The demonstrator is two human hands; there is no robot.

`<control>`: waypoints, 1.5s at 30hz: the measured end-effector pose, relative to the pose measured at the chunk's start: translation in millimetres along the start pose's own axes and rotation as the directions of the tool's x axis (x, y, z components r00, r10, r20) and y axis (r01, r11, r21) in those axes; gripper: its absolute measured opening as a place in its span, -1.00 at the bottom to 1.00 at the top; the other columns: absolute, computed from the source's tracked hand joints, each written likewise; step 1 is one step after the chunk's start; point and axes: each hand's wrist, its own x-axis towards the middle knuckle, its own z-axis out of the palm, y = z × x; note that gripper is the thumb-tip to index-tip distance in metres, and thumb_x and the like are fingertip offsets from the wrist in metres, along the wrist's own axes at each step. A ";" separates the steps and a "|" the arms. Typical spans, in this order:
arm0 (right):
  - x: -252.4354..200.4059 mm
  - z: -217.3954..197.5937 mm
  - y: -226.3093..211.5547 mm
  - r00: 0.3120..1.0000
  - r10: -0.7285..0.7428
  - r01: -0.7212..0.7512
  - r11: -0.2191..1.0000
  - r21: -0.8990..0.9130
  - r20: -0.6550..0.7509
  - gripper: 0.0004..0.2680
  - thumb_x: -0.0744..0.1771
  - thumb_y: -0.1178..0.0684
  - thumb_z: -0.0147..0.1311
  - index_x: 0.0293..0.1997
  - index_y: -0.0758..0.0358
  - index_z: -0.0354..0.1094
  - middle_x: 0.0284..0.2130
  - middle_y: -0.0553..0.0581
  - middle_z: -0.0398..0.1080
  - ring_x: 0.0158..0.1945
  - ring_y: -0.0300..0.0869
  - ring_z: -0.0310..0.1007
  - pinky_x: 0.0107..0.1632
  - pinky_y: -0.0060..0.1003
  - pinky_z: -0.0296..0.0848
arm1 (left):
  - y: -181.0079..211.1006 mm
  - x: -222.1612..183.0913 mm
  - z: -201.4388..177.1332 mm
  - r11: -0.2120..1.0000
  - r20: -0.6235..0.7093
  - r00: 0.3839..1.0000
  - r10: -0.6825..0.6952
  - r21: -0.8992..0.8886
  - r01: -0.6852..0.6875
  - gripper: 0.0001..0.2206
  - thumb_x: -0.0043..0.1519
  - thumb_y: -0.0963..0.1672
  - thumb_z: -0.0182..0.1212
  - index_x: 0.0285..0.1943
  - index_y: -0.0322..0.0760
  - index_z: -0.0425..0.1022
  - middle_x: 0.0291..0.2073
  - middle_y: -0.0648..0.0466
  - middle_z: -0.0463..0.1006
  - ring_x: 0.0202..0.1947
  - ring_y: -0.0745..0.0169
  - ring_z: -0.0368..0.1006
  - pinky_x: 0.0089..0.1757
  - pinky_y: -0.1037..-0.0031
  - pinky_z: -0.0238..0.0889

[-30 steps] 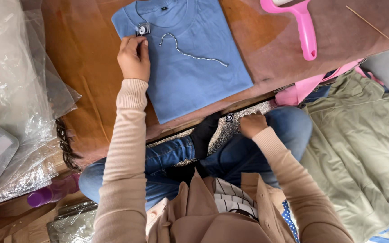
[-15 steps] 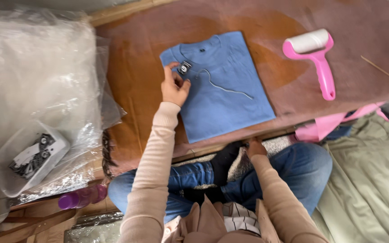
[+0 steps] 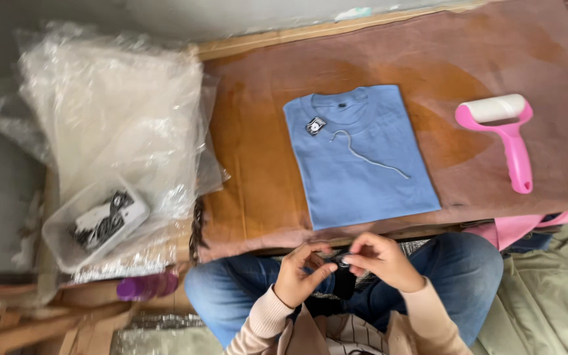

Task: The person uses a lint roller on a blue t-shirt, attaches a clothing tag with a plastic fastener, and then places the shirt into a plastic bag.

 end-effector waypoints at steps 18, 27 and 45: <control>2.3 -56.1 14.5 0.990 0.007 -0.005 1.000 -0.014 0.140 -0.73 0.31 0.21 0.13 0.15 0.37 0.43 -0.08 0.33 0.63 -0.10 -0.02 0.71 -0.07 -0.21 0.72 | -35.4 25.2 -412.4 0.193 -0.711 0.701 0.050 0.696 0.692 -0.86 0.20 -0.06 0.24 -0.12 0.16 0.68 -0.28 0.08 0.68 -0.13 -0.14 0.52 -0.24 0.03 0.38; -12.6 -314.5 -32.2 0.504 -0.772 0.014 0.454 -0.891 -0.386 -0.85 0.50 0.35 0.28 0.22 0.48 0.46 0.05 0.38 0.49 0.00 0.08 0.49 0.13 -0.09 0.42 | 21.4 156.5 -210.3 0.567 -0.116 0.903 0.415 0.809 -0.157 -0.69 0.20 -0.21 0.36 0.14 -0.28 0.58 0.03 -0.13 0.57 0.03 -0.18 0.48 0.03 0.14 0.35; 14.0 -490.3 53.6 0.473 -0.732 -0.708 0.015 -0.706 -0.490 -0.79 0.42 -0.11 0.18 0.13 -0.05 0.65 -0.08 0.26 0.50 -0.10 0.23 0.34 -0.23 0.17 0.28 | -111.8 267.1 16.6 0.700 -0.087 0.990 0.110 0.714 -0.015 -0.94 0.19 -0.16 0.24 -0.32 -0.21 0.47 -0.30 0.00 0.45 -0.20 -0.14 0.43 -0.30 0.06 0.36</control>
